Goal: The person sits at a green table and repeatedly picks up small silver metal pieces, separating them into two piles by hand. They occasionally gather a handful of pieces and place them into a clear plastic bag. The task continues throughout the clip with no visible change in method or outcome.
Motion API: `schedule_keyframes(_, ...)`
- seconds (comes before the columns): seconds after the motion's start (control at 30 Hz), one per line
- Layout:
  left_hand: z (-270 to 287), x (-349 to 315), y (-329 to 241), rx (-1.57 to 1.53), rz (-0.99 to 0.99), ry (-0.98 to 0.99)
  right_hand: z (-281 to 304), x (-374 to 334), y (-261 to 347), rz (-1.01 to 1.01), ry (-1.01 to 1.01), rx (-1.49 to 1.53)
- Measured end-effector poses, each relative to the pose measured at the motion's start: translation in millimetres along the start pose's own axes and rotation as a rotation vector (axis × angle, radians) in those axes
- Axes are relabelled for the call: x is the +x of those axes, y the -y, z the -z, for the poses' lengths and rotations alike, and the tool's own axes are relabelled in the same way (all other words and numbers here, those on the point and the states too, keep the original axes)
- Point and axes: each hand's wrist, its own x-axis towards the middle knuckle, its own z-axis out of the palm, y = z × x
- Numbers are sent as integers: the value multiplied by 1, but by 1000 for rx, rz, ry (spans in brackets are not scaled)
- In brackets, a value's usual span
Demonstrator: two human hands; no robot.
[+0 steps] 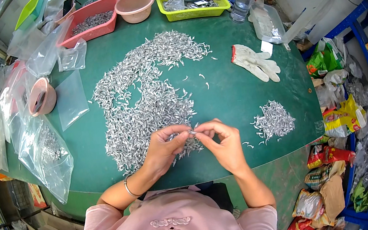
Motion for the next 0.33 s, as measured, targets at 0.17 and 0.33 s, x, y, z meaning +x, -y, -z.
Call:
schedule_keyframes(0.17,-3,-4,-2,-141,28,88,-5,-5,9,165,-52,-61)
schedule_keyframes(0.33,-2,-6,0,-177,55,131,-4,-8,10,168,-44,-14)
